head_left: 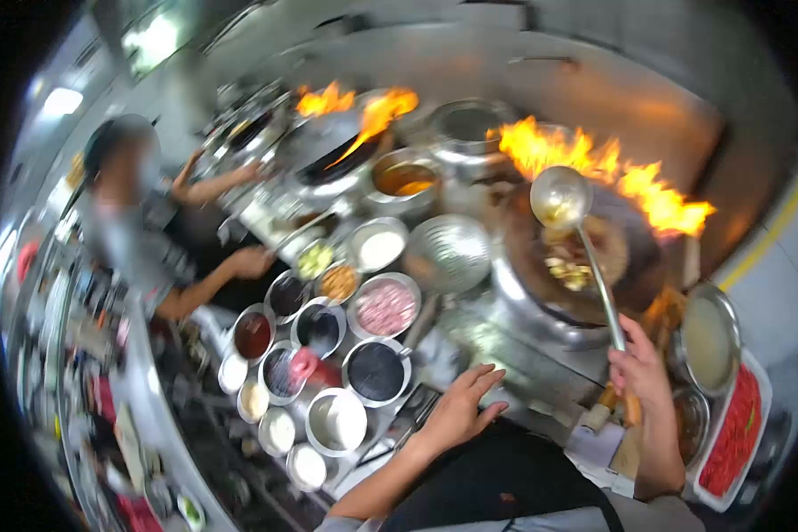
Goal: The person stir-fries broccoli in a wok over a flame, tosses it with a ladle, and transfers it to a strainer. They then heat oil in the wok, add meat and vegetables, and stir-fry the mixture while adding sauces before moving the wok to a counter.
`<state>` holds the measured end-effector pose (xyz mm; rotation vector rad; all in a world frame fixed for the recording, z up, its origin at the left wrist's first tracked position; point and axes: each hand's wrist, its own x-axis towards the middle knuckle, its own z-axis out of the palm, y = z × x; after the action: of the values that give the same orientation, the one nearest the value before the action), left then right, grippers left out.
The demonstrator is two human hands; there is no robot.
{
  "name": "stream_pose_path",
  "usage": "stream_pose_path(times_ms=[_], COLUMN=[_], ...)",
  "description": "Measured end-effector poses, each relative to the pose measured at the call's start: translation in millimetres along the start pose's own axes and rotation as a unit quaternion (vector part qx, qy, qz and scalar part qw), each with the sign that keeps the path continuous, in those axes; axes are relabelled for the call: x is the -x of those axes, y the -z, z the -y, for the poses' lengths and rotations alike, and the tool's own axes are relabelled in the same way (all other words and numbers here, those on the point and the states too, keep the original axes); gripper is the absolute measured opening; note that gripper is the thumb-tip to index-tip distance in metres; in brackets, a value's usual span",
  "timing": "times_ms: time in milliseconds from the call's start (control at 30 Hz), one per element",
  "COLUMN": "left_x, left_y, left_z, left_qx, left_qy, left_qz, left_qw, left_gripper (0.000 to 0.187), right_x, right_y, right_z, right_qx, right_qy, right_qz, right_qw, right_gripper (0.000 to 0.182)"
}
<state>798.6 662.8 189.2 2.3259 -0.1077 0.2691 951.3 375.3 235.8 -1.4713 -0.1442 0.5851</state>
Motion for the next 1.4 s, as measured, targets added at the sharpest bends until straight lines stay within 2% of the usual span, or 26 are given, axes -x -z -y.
stream_pose_path(times_ms=[33, 133, 167, 233, 333, 467, 567, 600, 700, 800, 900, 1100, 1300, 1400], left_x=[22.3, 63.3, 72.3, 87.0, 108.0, 135.5, 153.6, 157.7, 164.2, 166.3, 164.3, 155.9, 139.9, 122.5], left_y=[7.3, 16.2, 19.5, 30.4, 39.7, 54.3, 63.2, 63.6, 65.1, 67.9, 73.2, 85.7, 84.7, 85.1], left_z=[4.8, 27.1, 30.6, 33.7, 46.0, 51.6, 54.7, 56.6, 63.6, 71.7, 76.3, 80.4, 93.2, 96.7], left_qx=[0.032, 0.043, 0.047, 0.054, 0.052, 0.064, 0.066, 0.074, 0.093, 0.095, 0.093, 0.101, 0.109, 0.096], left_qy=[0.053, 0.09, 0.101, 0.122, 0.135, 0.185, 0.212, 0.216, 0.215, 0.2, 0.192, 0.194, 0.17, 0.166], left_qz=[0.013, -0.01, -0.005, -0.017, -0.049, -0.068, -0.07, -0.075, -0.083, -0.077, -0.07, -0.048, -0.037, -0.056], left_qw=[0.998, 0.995, 0.994, 0.991, 0.988, 0.978, 0.973, 0.971, 0.969, 0.972, 0.974, 0.975, 0.979, 0.98], left_gripper=[0.052, 0.048, 0.047, 0.047, 0.046, 0.044, 0.043, 0.043, 0.042, 0.042, 0.041, 0.041, 0.042, 0.041], right_x=[3.2, 0.1, -0.5, -16.8, -30.6, -33.2, -40.7, -41.1, -37.8, -35.9, -39.0, -39.1, -34.9, -36.9], right_y=[-16.5, -80.4, -105.7, -150.4, -213.6, -265.2, -278.0, -280.5, -290.2, -294.8, -291.9, -280.4, -268.7, -265.5], right_z=[9.8, 28.9, 30.6, 14.2, -16.9, -48.1, -75.1, -76.0, -59.3, -57.2, -66.3, -54.2, -70.9, -84.4], right_qx=[-0.06, -0.058, -0.028, 0.03, 0.137, 0.308, 0.344, 0.359, 0.371, 0.333, 0.242, 0.056, 0.031, -0.073], right_qy=[-0.015, -0.08, -0.094, -0.097, -0.087, 0.002, 0.069, 0.069, -0.013, -0.032, -0.068, -0.201, -0.166, -0.179], right_qz=[0.04, 0.155, 0.17, 0.288, 0.379, 0.372, 0.358, 0.353, 0.355, 0.355, 0.366, 0.349, 0.361, 0.381], right_qw=[0.997, 0.983, 0.981, 0.952, 0.911, 0.876, 0.865, 0.861, 0.858, 0.873, 0.896, 0.913, 0.917, 0.904], right_gripper=[0.071, 0.073, 0.07, 0.068, 0.068, 0.063, 0.064, 0.065, 0.066, 0.066, 0.066, 0.067, 0.069, 0.066])
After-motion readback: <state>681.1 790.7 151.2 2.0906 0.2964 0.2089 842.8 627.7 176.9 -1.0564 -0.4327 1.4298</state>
